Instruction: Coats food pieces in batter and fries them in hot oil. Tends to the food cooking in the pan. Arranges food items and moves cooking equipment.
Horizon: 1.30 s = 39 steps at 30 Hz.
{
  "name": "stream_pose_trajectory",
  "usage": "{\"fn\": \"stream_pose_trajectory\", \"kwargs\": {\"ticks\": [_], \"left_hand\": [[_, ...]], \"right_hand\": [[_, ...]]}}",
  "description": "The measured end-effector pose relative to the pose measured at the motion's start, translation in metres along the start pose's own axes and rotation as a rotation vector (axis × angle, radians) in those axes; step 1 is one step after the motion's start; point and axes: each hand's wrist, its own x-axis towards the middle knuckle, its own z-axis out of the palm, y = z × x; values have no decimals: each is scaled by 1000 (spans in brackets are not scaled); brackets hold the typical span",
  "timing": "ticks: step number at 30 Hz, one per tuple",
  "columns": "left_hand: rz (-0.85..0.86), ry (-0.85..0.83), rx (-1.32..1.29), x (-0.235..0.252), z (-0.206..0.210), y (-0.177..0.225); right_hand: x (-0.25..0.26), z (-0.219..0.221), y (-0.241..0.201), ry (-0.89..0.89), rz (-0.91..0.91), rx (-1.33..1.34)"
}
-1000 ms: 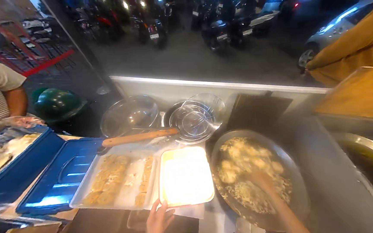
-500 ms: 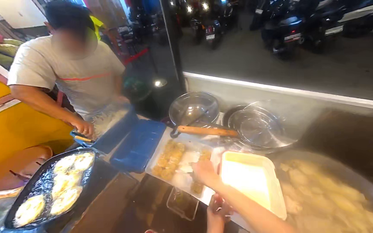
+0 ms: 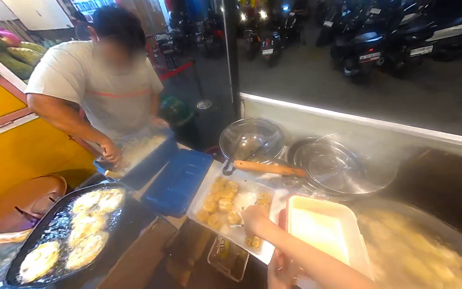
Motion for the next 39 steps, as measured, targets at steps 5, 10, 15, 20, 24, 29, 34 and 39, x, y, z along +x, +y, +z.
{"fn": "stream_pose_trajectory", "kwargs": {"ticks": [5, 10, 15, 20, 24, 29, 34, 39], "left_hand": [[-19, -8, 29, 0, 0, 1], [-41, 10, 81, 6, 2, -2], [-52, -12, 80, 5, 1, 0], [-62, -4, 97, 5, 0, 0], [-63, 9, 98, 3, 1, -2], [-53, 25, 92, 1, 3, -5], [-42, 55, 102, 1, 6, -7], [-13, 68, 109, -2, 10, -11]], "right_hand": [[9, -8, 3, 9, -40, 37], [-77, -13, 104, 153, -99, 270], [-189, 3, 215, 178, 112, 485], [-140, 31, 245, -98, 252, 360], [-100, 37, 238, -144, 330, 338], [-114, 32, 201, -58, 348, 195], [-192, 63, 184, 303, 351, 155], [-212, 142, 213, 508, 306, 195]]}}
